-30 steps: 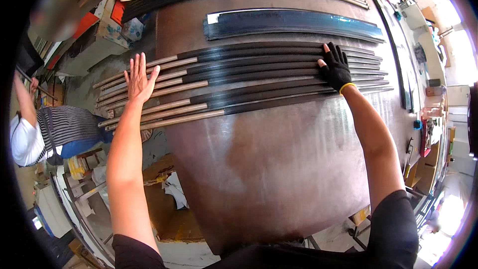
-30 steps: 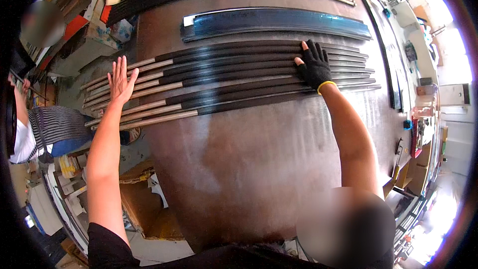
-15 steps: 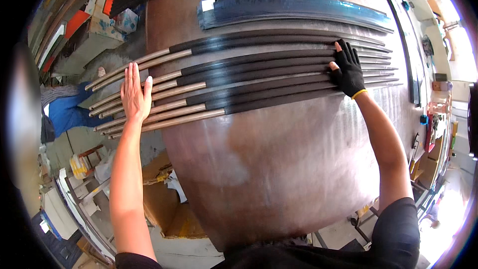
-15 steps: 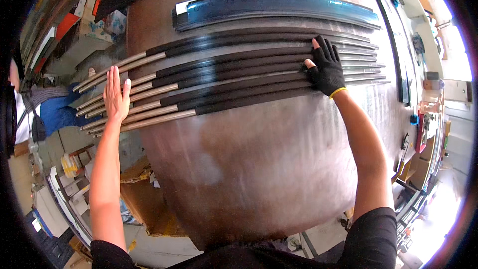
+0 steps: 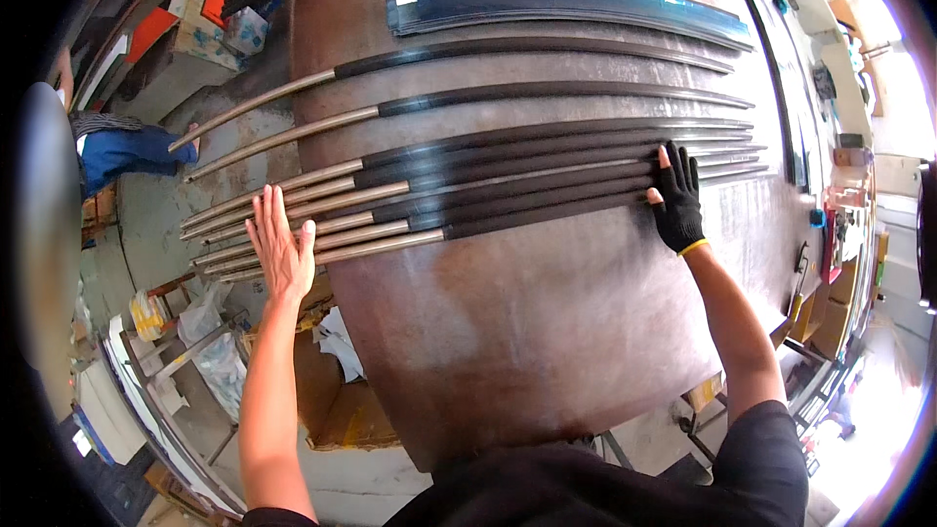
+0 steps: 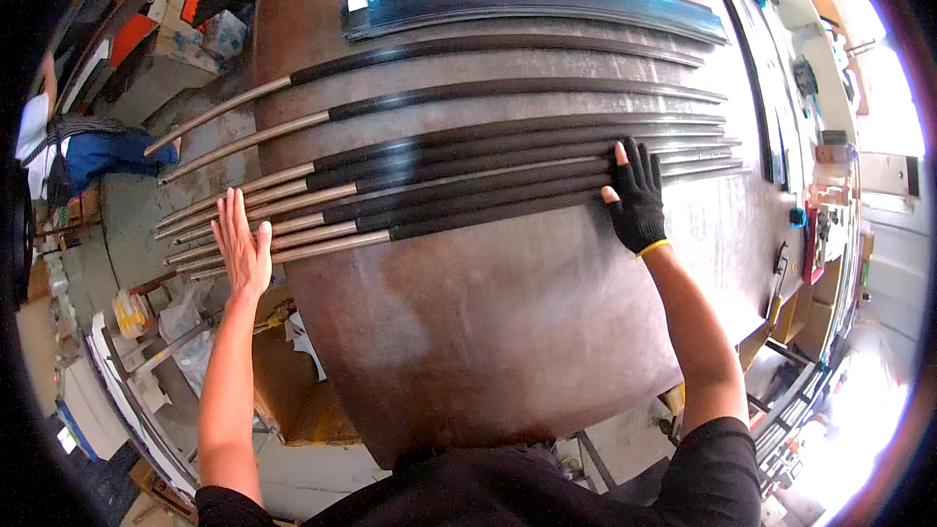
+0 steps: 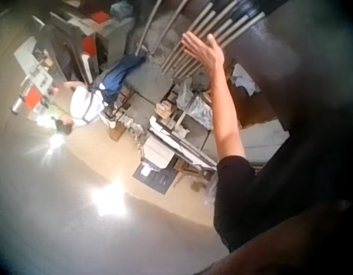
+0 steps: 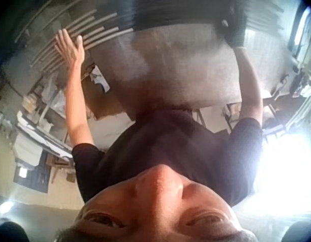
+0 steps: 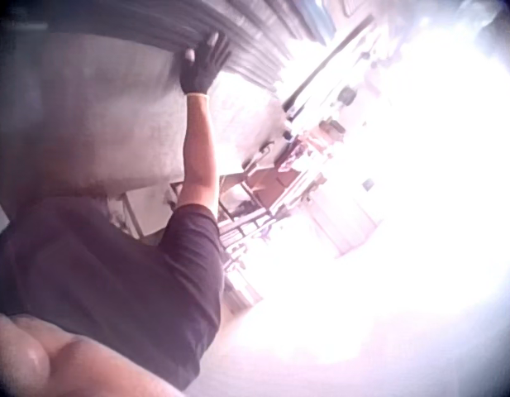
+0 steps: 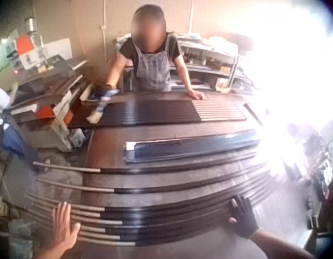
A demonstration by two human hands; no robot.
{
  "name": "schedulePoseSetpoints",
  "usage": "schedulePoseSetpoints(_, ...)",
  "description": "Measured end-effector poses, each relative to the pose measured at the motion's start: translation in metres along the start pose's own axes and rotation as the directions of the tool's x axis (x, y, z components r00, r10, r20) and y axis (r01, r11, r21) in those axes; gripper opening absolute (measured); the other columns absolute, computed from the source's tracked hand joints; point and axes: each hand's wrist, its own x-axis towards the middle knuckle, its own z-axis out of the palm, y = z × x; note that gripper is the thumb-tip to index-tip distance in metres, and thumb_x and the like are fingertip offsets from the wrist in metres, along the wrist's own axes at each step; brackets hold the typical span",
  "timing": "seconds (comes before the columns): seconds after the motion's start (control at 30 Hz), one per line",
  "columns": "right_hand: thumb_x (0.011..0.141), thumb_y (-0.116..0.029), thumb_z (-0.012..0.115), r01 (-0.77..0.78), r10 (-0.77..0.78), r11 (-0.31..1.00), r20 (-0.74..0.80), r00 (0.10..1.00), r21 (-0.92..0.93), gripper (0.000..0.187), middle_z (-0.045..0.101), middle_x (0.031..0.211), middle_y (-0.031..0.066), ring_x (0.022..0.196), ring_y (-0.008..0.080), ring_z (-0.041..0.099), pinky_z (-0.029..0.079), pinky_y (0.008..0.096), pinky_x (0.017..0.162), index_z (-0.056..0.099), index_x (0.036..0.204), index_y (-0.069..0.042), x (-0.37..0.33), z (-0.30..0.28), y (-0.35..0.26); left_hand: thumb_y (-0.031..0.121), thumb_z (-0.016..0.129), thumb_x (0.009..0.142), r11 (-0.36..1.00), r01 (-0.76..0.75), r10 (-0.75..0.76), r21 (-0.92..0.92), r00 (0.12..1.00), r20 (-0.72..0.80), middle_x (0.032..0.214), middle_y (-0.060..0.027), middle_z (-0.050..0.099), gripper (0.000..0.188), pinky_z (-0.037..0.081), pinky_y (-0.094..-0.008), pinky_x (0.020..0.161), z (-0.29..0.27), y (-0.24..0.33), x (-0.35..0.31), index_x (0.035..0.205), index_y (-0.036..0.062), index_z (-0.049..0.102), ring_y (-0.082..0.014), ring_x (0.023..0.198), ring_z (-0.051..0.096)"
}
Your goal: The person places multiple long metal rods onto a large curved metal surface, aligning them in parallel rows. The person uses both hands to position and adjust the rods, occasionally using a tool to secure or mark them. Another person is visible in the background working separately.
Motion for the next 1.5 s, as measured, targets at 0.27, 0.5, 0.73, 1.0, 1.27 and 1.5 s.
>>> schedulePoseSetpoints(0.27,0.1,-0.049,0.046,0.037,-0.022,0.998,-0.249,0.968,0.054,0.069,0.029,0.158,0.0214,0.147,0.0394,0.024,0.016,0.0488,0.121,0.028,0.154,-0.01,0.167,0.007,-0.022,0.062,0.038,0.099,0.949,0.09,-0.157,-0.303,0.966,-0.206,0.161,-0.0211,0.021,0.082,0.016,-0.0454,0.122,-0.012,-0.009,0.164,0.154,0.0026,0.026,-0.0354,0.15,0.018)
schedulePoseSetpoints(0.5,0.098,-0.047,0.051,0.158,-0.176,0.983,-0.209,0.962,-0.098,0.069,0.028,0.158,0.0219,0.147,0.0399,0.023,0.017,0.0483,0.12,0.031,0.153,-0.009,0.241,0.056,-0.038,0.07,0.027,0.097,0.996,0.08,-0.074,0.039,0.99,-0.123,0.162,-0.0126,0.026,0.085,0.009,-0.0479,0.123,0.031,-0.016,0.235,0.155,0.0081,0.029,-0.0288,0.151,0.02)
schedulePoseSetpoints(0.73,0.095,-0.041,0.055,0.31,-0.309,0.951,-0.039,0.95,0.011,0.067,0.035,0.154,0.0207,0.145,0.0374,0.029,0.018,0.0505,0.12,0.035,0.15,-0.008,0.197,0.041,-0.029,0.049,0.043,0.101,0.993,-0.081,0.087,0.087,0.994,-0.064,0.132,-0.0144,0.058,0.054,0.029,-0.0473,0.115,0.021,-0.012,0.179,0.131,0.0057,0.054,-0.0321,0.128,0.05)
schedulePoseSetpoints(1.0,0.095,-0.037,0.06,0.05,-0.061,0.965,0.037,0.997,0.257,0.057,0.045,0.146,0.0211,0.135,0.0395,0.041,0.032,0.0451,0.113,0.047,0.142,-0.007,0.14,-0.013,-0.071,0.05,0.048,0.1,0.987,-0.147,0.135,-0.064,0.977,-0.165,0.106,-0.0139,0.063,0.048,0.043,-0.0444,0.089,-0.012,-0.014,0.129,0.108,0.0045,0.061,-0.0322,0.099,0.058)
schedulePoseSetpoints(1.27,0.093,-0.045,0.06,0.166,-0.162,0.982,-0.055,0.985,0.086,0.077,0.029,0.157,0.0244,0.145,0.0458,0.025,0.018,0.0539,0.118,0.03,0.153,-0.007,0.092,0.03,-0.076,0.059,0.036,0.101,0.996,-0.019,0.012,0.084,0.996,0.088,0.163,-0.0117,0.023,0.074,0.008,-0.0519,0.122,0.008,-0.017,0.106,0.157,0.0139,0.024,-0.0296,0.152,0.017)
schedulePoseSetpoints(1.5,0.087,-0.043,0.066,0.157,-0.157,0.987,-0.017,0.988,0.037,0.082,0.031,0.155,0.0242,0.143,0.0468,0.026,0.017,0.0578,0.118,0.032,0.152,-0.007,0.02,0.013,-0.112,0.065,0.034,0.098,1.0,0.003,-0.002,0.027,0.999,-0.039,0.166,-0.0145,0.009,0.084,0.005,-0.0575,0.121,0.011,0.012,0.007,0.16,0.0121,0.011,-0.0361,0.152,0.008)
